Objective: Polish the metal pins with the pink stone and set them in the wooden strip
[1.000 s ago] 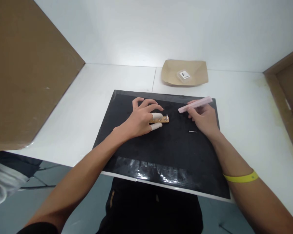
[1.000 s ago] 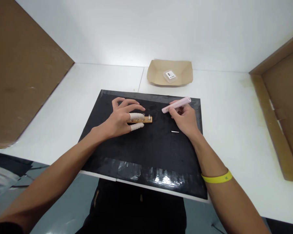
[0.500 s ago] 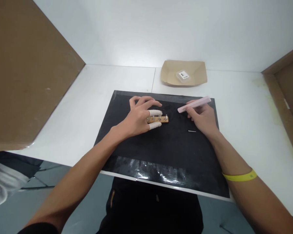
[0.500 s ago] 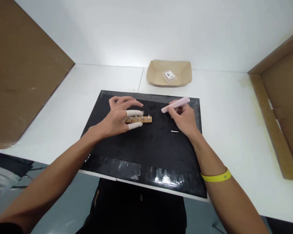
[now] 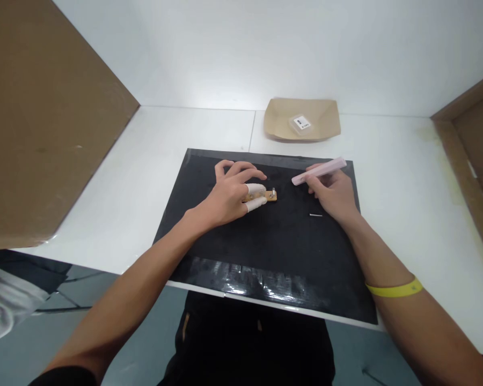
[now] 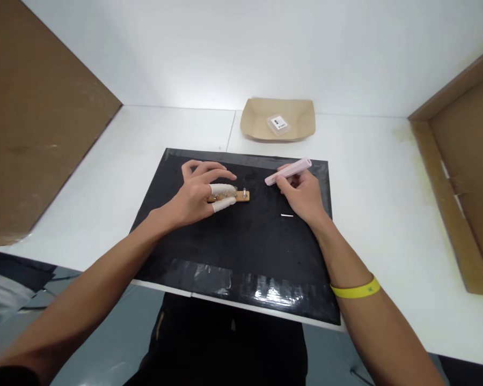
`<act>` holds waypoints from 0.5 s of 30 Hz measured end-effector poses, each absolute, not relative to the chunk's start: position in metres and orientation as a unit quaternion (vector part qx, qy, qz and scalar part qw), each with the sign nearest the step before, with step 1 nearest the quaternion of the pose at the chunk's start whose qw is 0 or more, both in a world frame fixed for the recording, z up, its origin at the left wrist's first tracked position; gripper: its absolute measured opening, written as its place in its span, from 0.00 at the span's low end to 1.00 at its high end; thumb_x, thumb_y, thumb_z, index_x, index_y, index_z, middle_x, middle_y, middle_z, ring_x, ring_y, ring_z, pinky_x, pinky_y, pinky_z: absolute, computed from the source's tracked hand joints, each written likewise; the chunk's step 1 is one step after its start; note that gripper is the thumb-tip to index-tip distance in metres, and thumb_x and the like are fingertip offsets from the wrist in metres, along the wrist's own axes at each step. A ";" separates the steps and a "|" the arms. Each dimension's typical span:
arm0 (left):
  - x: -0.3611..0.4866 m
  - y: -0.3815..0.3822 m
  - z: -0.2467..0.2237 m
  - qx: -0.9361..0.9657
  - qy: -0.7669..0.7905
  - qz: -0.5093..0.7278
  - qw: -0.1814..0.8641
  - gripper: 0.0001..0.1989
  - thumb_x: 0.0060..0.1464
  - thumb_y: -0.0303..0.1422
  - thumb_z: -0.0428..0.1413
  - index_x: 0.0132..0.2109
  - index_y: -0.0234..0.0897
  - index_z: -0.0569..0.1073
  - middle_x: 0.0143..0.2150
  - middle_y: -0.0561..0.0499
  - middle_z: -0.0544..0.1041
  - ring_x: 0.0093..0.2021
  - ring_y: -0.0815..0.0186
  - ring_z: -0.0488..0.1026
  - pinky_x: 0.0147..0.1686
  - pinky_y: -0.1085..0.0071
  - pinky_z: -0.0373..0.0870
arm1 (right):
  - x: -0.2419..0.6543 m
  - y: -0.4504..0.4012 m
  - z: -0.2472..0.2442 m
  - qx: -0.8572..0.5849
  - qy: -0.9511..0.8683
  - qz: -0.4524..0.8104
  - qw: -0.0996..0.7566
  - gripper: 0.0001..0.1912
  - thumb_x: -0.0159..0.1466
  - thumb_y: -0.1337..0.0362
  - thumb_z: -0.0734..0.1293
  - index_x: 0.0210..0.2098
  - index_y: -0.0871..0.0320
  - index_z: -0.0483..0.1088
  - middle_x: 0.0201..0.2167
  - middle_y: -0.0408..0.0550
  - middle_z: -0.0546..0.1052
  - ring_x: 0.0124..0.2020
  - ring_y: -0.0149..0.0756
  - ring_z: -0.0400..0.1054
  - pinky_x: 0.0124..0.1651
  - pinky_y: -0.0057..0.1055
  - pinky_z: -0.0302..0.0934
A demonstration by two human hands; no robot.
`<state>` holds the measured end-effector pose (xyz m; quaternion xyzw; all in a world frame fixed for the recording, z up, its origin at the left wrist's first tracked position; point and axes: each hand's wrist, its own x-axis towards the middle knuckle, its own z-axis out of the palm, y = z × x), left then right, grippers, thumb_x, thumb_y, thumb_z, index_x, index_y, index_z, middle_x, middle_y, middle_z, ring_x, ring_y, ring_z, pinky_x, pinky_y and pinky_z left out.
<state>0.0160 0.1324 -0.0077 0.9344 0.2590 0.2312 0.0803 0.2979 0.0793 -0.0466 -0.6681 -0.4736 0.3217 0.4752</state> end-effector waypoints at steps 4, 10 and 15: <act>0.016 0.134 -0.010 0.935 0.259 0.228 0.080 0.04 0.67 0.31 0.63 0.45 0.44 0.84 0.58 0.51 0.84 0.63 0.53 0.73 0.62 0.49 0.49 | 0.297 0.080 -0.047 -0.668 -0.472 0.323 0.476 0.18 0.60 0.53 0.73 0.45 0.58 0.80 0.27 0.44 0.77 0.26 0.33 0.68 0.30 0.33 0.64; 0.017 0.133 -0.008 0.932 0.273 0.218 0.097 0.06 0.65 0.29 0.62 0.43 0.44 0.84 0.59 0.49 0.84 0.64 0.52 0.73 0.64 0.47 0.49 | 0.298 0.079 -0.047 -0.669 -0.474 0.321 0.474 0.18 0.60 0.53 0.74 0.45 0.57 0.80 0.27 0.44 0.77 0.26 0.33 0.67 0.31 0.34 0.63; 0.017 0.134 -0.004 0.924 0.284 0.230 0.108 0.06 0.64 0.39 0.67 0.42 0.44 0.83 0.58 0.49 0.84 0.63 0.51 0.73 0.64 0.46 0.49 | 0.298 0.080 -0.047 -0.672 -0.476 0.317 0.470 0.18 0.60 0.53 0.73 0.45 0.57 0.79 0.28 0.44 0.77 0.27 0.34 0.68 0.31 0.34 0.63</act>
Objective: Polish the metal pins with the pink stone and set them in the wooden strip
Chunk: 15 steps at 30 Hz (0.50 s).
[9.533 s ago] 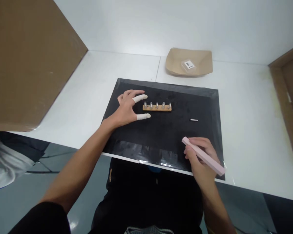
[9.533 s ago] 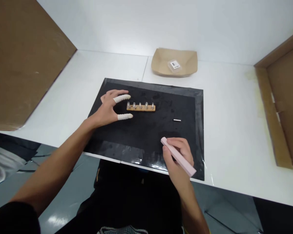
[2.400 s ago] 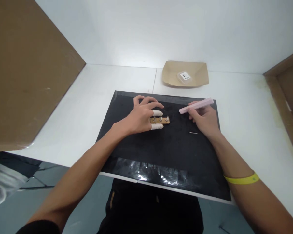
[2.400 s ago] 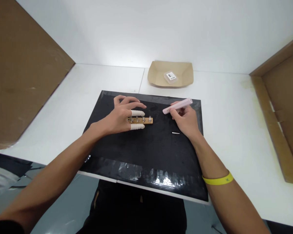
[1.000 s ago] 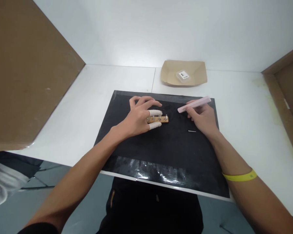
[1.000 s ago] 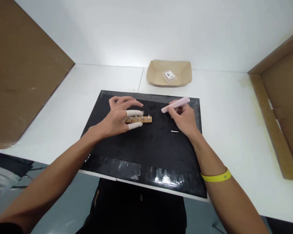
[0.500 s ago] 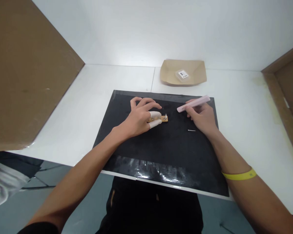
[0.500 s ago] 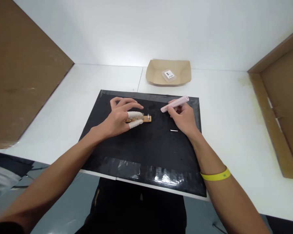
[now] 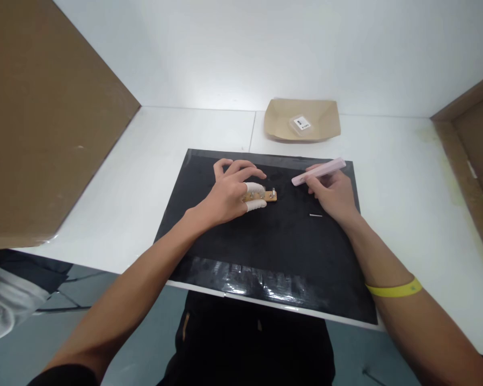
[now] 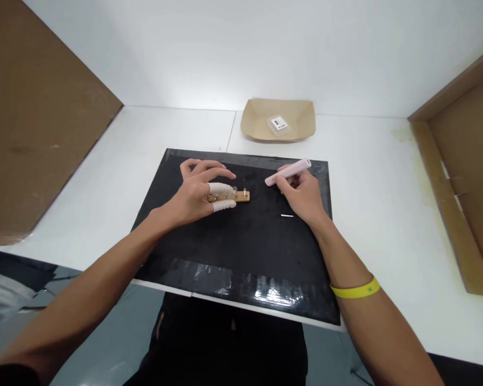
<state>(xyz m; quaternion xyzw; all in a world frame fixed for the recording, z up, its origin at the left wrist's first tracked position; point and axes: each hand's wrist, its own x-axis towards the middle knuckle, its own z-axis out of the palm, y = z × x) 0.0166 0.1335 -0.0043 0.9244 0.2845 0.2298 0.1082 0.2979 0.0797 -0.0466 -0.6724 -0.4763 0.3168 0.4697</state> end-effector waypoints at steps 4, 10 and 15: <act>0.015 0.134 0.000 0.923 0.290 0.230 0.108 0.12 0.61 0.44 0.69 0.48 0.45 0.82 0.60 0.47 0.83 0.64 0.50 0.72 0.63 0.47 0.50 | 0.298 0.080 -0.047 -0.675 -0.478 0.314 0.466 0.19 0.60 0.52 0.73 0.45 0.57 0.79 0.27 0.44 0.77 0.26 0.34 0.68 0.32 0.35 0.64; 0.014 0.141 0.005 0.931 0.296 0.175 0.123 0.26 0.56 0.53 0.71 0.54 0.42 0.81 0.68 0.41 0.77 0.70 0.42 0.64 0.63 0.46 0.49 | 0.299 0.079 -0.049 -0.678 -0.480 0.308 0.463 0.21 0.59 0.50 0.73 0.45 0.57 0.79 0.28 0.45 0.77 0.27 0.35 0.68 0.32 0.35 0.63; 0.020 0.150 0.005 0.940 0.286 0.127 0.135 0.26 0.56 0.52 0.71 0.54 0.40 0.82 0.68 0.39 0.76 0.70 0.41 0.63 0.62 0.45 0.49 | 0.298 0.079 -0.048 -0.678 -0.482 0.308 0.462 0.20 0.59 0.50 0.73 0.45 0.57 0.79 0.28 0.44 0.77 0.27 0.35 0.68 0.32 0.35 0.63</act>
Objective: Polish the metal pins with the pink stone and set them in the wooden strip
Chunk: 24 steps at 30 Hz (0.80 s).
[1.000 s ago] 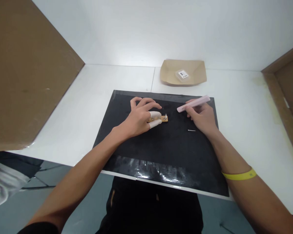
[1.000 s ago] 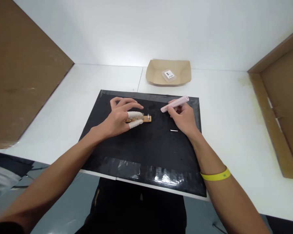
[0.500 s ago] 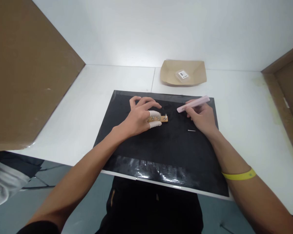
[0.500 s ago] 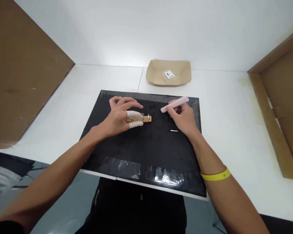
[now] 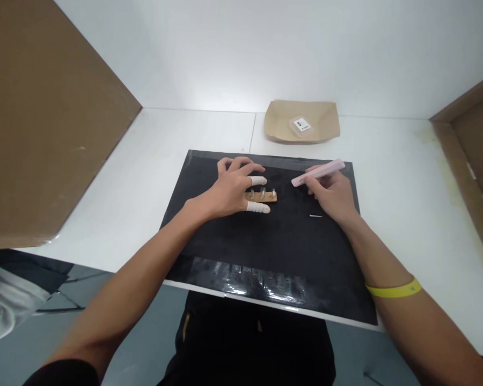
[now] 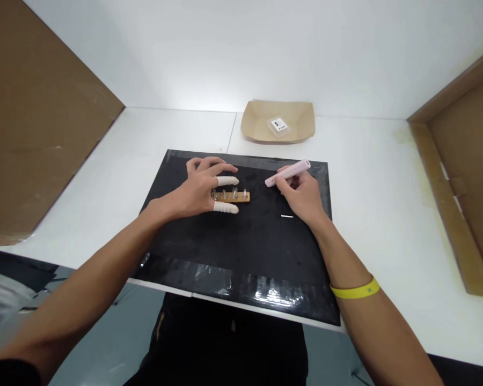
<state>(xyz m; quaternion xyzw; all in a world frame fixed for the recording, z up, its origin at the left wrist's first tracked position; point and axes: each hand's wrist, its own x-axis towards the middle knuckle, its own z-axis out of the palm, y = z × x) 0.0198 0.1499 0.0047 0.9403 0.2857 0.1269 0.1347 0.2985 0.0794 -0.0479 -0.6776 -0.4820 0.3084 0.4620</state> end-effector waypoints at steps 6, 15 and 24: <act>0.025 0.154 0.002 0.945 0.273 0.106 0.143 0.15 0.60 0.46 0.70 0.47 0.40 0.84 0.66 0.42 0.79 0.69 0.43 0.65 0.62 0.44 0.47 | 0.298 0.079 -0.047 -0.677 -0.480 0.312 0.463 0.20 0.59 0.50 0.73 0.45 0.57 0.80 0.28 0.44 0.77 0.27 0.35 0.68 0.32 0.35 0.64; 0.026 0.156 -0.001 0.944 0.272 0.111 0.152 0.12 0.60 0.45 0.69 0.46 0.44 0.85 0.62 0.46 0.82 0.67 0.46 0.69 0.65 0.42 0.45 | 0.299 0.079 -0.048 -0.674 -0.483 0.312 0.463 0.20 0.60 0.51 0.73 0.46 0.57 0.80 0.28 0.45 0.78 0.27 0.34 0.69 0.33 0.36 0.64; 0.027 0.155 -0.002 0.944 0.269 0.130 0.143 0.09 0.62 0.42 0.69 0.44 0.44 0.84 0.60 0.47 0.84 0.66 0.48 0.70 0.65 0.42 0.44 | 0.297 0.079 -0.045 -0.677 -0.480 0.310 0.464 0.19 0.59 0.51 0.73 0.44 0.57 0.80 0.27 0.45 0.77 0.26 0.35 0.68 0.31 0.35 0.64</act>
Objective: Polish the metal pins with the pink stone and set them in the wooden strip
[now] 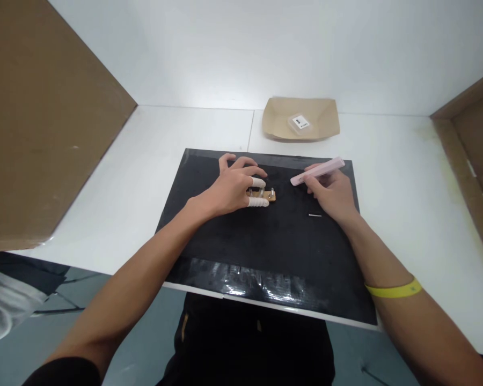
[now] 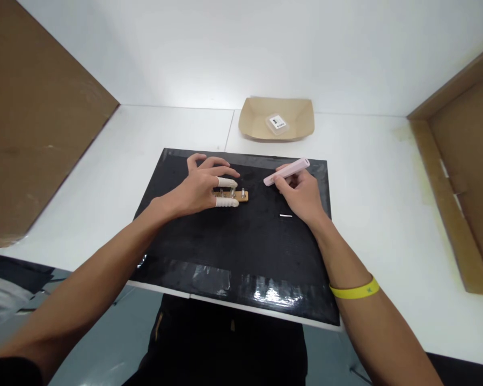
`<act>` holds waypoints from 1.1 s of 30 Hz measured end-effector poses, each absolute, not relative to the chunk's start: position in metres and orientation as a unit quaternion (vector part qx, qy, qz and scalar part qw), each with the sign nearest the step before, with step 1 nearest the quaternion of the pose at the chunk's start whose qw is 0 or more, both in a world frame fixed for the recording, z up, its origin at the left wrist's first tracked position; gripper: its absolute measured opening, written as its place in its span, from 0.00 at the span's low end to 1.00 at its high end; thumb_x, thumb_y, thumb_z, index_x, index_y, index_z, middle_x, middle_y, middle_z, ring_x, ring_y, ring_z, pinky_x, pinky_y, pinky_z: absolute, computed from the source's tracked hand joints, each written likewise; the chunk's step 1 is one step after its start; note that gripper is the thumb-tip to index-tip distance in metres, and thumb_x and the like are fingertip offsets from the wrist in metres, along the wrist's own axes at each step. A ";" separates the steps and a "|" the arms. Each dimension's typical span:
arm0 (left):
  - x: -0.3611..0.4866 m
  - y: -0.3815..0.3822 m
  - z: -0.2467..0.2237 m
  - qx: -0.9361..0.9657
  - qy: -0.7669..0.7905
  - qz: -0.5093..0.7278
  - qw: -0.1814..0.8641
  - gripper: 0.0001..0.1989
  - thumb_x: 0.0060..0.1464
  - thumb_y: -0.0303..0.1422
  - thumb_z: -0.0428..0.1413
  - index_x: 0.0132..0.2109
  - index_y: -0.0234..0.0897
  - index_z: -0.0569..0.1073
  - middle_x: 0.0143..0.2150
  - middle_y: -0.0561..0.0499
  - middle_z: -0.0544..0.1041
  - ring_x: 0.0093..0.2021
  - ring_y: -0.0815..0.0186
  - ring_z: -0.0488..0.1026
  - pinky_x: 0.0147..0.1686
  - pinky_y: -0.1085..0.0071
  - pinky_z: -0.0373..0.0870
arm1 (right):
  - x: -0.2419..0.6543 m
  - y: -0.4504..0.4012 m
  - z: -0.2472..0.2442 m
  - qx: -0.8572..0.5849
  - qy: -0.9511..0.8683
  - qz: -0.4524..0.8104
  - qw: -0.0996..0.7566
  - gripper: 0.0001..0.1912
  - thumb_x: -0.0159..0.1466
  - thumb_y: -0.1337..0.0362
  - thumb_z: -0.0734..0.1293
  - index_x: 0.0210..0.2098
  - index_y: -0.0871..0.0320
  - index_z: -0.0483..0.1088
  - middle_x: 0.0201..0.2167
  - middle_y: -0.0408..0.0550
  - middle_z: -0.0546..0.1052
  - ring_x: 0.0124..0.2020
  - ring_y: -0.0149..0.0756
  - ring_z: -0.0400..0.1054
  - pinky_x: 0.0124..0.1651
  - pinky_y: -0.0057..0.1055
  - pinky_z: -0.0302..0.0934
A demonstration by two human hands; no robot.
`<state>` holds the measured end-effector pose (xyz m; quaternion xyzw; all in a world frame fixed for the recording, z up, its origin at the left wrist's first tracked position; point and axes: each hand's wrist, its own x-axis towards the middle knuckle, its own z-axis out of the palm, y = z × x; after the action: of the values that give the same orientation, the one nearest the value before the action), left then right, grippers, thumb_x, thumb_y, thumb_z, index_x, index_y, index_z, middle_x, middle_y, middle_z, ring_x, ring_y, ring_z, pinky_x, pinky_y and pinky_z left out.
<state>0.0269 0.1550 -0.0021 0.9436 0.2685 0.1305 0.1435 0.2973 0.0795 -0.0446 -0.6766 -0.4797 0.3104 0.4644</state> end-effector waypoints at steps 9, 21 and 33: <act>0.028 0.152 -0.005 0.940 0.278 0.158 0.114 0.08 0.61 0.42 0.69 0.40 0.43 0.83 0.56 0.50 0.85 0.65 0.47 0.72 0.65 0.39 0.44 | 0.299 0.079 -0.049 -0.670 -0.484 0.310 0.469 0.18 0.61 0.52 0.73 0.45 0.57 0.80 0.28 0.45 0.77 0.27 0.34 0.68 0.31 0.35 0.63; 0.030 0.146 -0.014 0.935 0.287 0.198 0.064 0.06 0.64 0.40 0.66 0.40 0.45 0.84 0.53 0.50 0.86 0.63 0.47 0.71 0.68 0.39 0.43 | 0.298 0.080 -0.047 -0.670 -0.485 0.312 0.467 0.17 0.61 0.52 0.73 0.45 0.56 0.79 0.28 0.45 0.77 0.27 0.35 0.67 0.33 0.36 0.63; 0.028 0.148 -0.019 0.939 0.271 0.209 0.024 0.21 0.57 0.55 0.69 0.44 0.44 0.84 0.54 0.50 0.86 0.62 0.48 0.72 0.67 0.44 0.43 | 0.299 0.080 -0.046 -0.674 -0.484 0.311 0.464 0.18 0.60 0.52 0.73 0.45 0.56 0.79 0.28 0.45 0.77 0.26 0.35 0.68 0.32 0.36 0.64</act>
<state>0.0275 0.1484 -0.0192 0.9394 0.2709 0.2085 0.0235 0.2990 0.0804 -0.0463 -0.6737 -0.4843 0.3109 0.4636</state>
